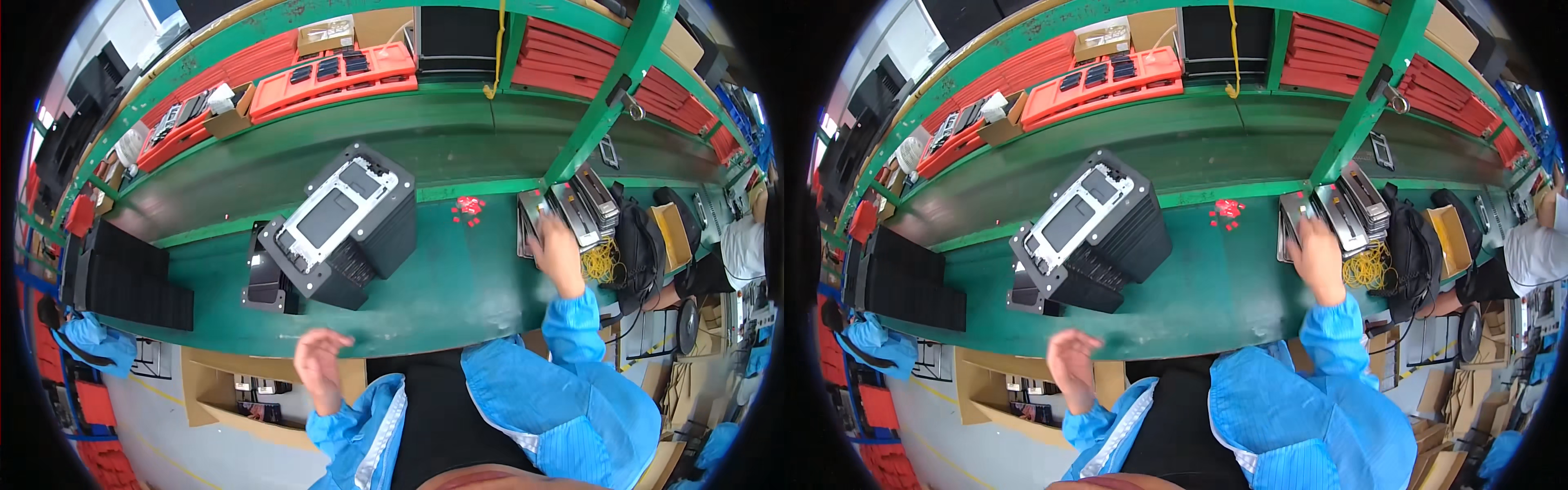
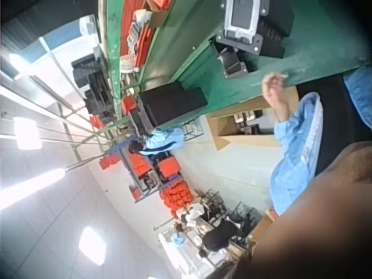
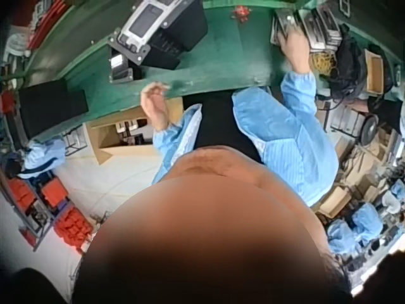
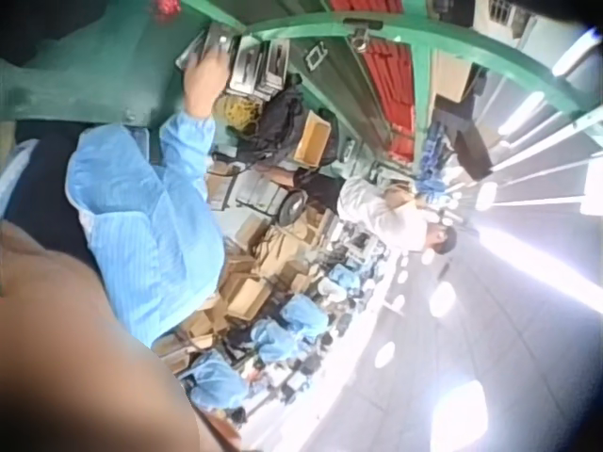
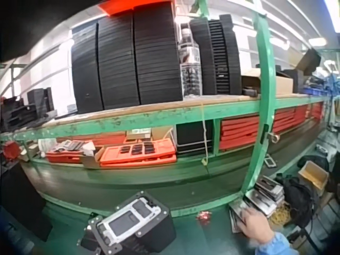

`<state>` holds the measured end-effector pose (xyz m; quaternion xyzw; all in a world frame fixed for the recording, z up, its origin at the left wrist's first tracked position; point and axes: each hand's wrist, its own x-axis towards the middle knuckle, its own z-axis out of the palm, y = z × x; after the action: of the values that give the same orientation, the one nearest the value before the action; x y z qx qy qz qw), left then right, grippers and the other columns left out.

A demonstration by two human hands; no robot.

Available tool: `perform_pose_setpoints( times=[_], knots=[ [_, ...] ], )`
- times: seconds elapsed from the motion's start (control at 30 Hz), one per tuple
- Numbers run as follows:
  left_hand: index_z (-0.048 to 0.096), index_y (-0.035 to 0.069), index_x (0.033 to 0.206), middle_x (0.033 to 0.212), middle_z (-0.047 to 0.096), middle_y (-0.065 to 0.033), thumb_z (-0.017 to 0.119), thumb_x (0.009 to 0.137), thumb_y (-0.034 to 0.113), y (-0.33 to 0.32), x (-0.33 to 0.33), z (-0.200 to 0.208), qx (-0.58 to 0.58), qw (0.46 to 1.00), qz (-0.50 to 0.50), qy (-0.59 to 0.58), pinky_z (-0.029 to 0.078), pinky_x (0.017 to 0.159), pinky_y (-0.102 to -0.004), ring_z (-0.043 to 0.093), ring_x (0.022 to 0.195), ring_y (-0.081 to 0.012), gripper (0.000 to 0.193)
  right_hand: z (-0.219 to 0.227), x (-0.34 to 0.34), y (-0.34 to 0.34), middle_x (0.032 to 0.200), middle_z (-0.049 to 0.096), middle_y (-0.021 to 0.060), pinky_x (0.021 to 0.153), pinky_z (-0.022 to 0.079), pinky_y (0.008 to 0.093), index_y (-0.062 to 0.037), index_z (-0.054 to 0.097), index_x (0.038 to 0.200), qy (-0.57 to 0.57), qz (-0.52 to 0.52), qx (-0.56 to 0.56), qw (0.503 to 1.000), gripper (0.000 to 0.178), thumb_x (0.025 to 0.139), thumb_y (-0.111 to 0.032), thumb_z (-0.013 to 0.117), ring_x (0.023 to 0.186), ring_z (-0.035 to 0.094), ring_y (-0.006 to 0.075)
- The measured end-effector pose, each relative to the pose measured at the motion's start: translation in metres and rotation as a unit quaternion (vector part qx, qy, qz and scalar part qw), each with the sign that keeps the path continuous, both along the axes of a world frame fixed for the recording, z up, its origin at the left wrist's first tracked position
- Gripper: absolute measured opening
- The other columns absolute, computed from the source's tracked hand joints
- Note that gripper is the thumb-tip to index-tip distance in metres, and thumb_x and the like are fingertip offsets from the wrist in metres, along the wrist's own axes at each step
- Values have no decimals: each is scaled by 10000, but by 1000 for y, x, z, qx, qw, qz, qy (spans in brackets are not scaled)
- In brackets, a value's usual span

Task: Assembling components and screens into device housings on a factory production line.

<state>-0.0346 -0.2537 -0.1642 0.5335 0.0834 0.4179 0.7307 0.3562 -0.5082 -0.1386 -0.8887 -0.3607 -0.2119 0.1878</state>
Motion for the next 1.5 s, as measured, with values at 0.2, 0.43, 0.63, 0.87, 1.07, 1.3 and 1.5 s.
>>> perform_pose_setpoints(
  times=[0.2,0.43,0.63,0.87,1.07,1.3,1.5],
  knots=[
    [562,-22,1288,1158,660,-155,627,1025,339,-49,39,-12,-40,976,-159,144,558,957,-464,688,1032,-285,452,-13,-33,-33,1278,690,203,1003,516,459,-16,688,1250,33,24,10,999,329,921,-35,687,1204,638,395],
    [300,-7,1579,1459,476,-204,625,1023,266,-77,141,46,35,967,-215,135,516,1007,-437,606,1217,-305,699,49,-92,22,1276,694,203,1009,520,397,16,696,1228,278,312,222,881,283,961,15,602,1202,663,330],
    [248,-22,1590,1536,333,-278,702,951,185,-86,157,26,324,918,-157,167,493,1026,-446,539,1278,-393,811,38,-122,56,1007,661,75,866,535,293,-31,639,1235,518,311,442,663,208,1078,-128,543,1036,652,167],
    [217,-26,1567,1512,395,-252,679,938,146,-85,136,4,461,838,-120,267,541,915,-426,571,1228,-348,800,22,-116,51,940,597,-1,783,484,241,-55,586,1064,678,317,406,524,162,1087,-215,574,877,569,95],
    [331,-38,1524,1585,349,-285,643,986,216,-73,118,35,-167,908,-345,171,580,880,-447,611,1197,-379,672,28,-39,80,974,616,17,879,492,314,-53,602,992,561,403,353,631,206,1048,-248,638,928,596,133],
    [324,-36,1529,1641,305,-249,509,1050,483,-69,105,41,-71,947,-292,112,601,835,-395,647,1145,-328,731,-35,31,122,820,623,42,689,494,278,-35,654,936,26,211,80,974,72,921,-63,719,737,608,90],
    [326,-48,1544,1570,406,-267,383,1011,720,-48,88,73,-124,966,-217,71,589,849,-410,655,1126,-320,937,90,-53,115,746,592,26,663,449,248,-12,707,1066,448,480,304,690,170,901,-31,743,707,570,51]
  ],
)
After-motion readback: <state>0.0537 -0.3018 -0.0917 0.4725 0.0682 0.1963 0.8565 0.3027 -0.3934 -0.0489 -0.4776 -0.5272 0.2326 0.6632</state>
